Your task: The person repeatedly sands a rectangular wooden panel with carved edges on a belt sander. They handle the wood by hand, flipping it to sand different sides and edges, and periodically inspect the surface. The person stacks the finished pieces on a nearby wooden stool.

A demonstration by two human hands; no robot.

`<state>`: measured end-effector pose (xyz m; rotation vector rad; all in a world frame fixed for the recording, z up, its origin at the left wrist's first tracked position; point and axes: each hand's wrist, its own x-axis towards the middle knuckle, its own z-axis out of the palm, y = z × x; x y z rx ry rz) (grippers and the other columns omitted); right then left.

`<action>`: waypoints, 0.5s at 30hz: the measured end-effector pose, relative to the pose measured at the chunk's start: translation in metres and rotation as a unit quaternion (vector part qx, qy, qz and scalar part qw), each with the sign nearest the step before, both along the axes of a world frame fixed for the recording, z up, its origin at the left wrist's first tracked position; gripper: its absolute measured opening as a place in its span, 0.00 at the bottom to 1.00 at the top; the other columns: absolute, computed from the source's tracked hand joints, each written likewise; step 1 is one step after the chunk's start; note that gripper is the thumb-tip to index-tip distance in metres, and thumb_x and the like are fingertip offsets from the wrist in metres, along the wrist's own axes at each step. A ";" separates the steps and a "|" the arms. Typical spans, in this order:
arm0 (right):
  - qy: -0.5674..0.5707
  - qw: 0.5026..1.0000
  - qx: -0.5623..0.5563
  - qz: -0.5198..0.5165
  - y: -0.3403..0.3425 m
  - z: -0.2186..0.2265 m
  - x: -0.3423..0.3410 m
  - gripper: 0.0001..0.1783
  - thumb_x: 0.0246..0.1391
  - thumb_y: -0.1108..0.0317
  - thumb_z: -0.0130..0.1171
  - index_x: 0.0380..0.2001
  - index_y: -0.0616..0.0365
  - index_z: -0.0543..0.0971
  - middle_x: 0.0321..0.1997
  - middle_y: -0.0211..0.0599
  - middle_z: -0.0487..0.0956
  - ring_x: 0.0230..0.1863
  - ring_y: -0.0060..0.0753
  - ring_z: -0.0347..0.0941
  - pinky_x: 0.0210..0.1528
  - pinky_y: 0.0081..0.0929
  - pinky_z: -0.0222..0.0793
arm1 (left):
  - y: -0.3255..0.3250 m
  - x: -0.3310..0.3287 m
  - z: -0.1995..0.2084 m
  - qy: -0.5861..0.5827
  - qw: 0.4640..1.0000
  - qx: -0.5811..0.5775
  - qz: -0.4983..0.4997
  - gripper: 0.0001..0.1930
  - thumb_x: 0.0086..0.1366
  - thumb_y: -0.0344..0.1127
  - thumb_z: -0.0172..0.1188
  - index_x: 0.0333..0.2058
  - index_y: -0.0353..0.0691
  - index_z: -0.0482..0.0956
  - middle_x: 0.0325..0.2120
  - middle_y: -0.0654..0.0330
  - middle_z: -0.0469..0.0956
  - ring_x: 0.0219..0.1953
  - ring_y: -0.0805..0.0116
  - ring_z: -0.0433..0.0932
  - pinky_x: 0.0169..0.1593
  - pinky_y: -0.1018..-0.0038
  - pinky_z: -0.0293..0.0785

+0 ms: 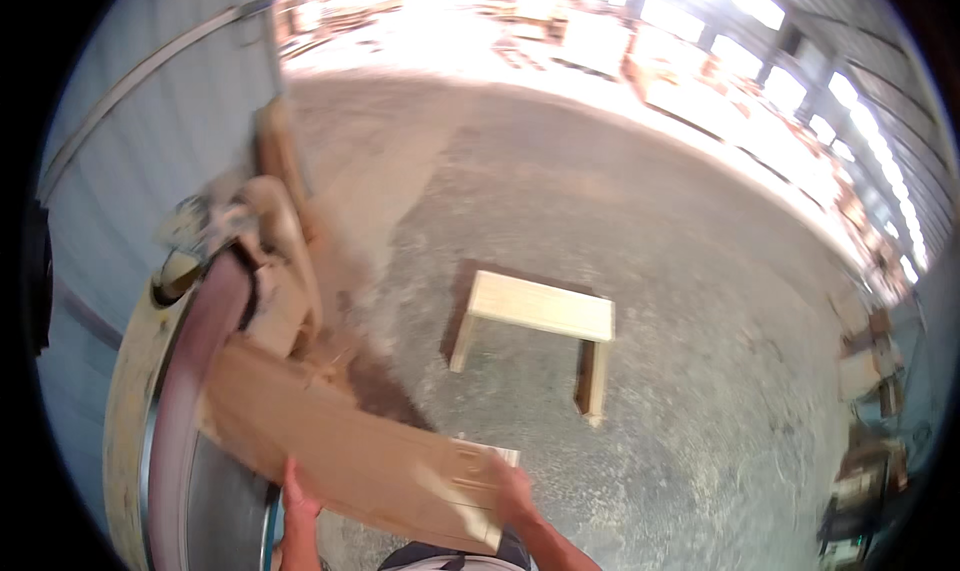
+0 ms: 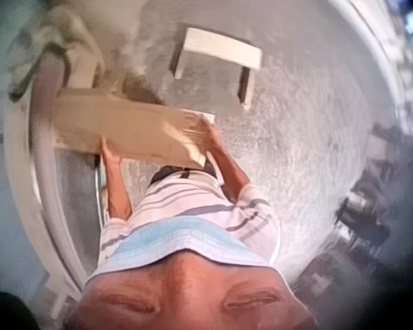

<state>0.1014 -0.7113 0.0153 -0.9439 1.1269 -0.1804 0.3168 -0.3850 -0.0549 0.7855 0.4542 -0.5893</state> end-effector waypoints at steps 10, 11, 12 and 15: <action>0.067 0.996 -0.058 0.029 -0.002 -0.040 -0.008 0.34 0.46 0.39 0.58 0.40 0.62 0.76 0.39 0.37 0.77 0.38 0.25 0.71 0.40 0.26 0.68 | -0.003 0.007 0.022 0.013 0.987 0.155 -0.027 0.35 0.55 0.58 0.56 0.56 0.40 0.64 0.53 0.56 0.66 0.53 0.56 0.65 0.55 0.59 0.64; 0.050 0.997 -0.053 0.024 -0.002 -0.036 -0.007 0.33 0.48 0.40 0.57 0.41 0.62 0.75 0.39 0.36 0.77 0.38 0.25 0.72 0.40 0.26 0.68 | -0.007 0.007 0.034 0.041 0.983 0.180 -0.013 0.35 0.56 0.57 0.56 0.55 0.39 0.64 0.53 0.55 0.66 0.52 0.56 0.66 0.54 0.59 0.65; 0.033 0.998 -0.049 0.020 0.001 -0.030 -0.006 0.31 0.49 0.41 0.57 0.42 0.61 0.75 0.39 0.35 0.77 0.38 0.26 0.72 0.39 0.26 0.69 | -0.007 0.011 0.032 0.046 0.983 0.177 -0.014 0.34 0.56 0.57 0.56 0.55 0.40 0.64 0.53 0.55 0.66 0.53 0.56 0.65 0.54 0.59 0.65; -0.029 1.000 0.003 -0.004 0.001 -0.053 -0.005 0.30 0.50 0.43 0.57 0.44 0.60 0.75 0.39 0.33 0.77 0.38 0.23 0.72 0.39 0.24 0.69 | 0.016 0.021 -0.009 -0.044 0.964 0.250 -0.074 0.34 0.55 0.56 0.57 0.57 0.45 0.63 0.55 0.57 0.64 0.55 0.56 0.63 0.55 0.58 0.64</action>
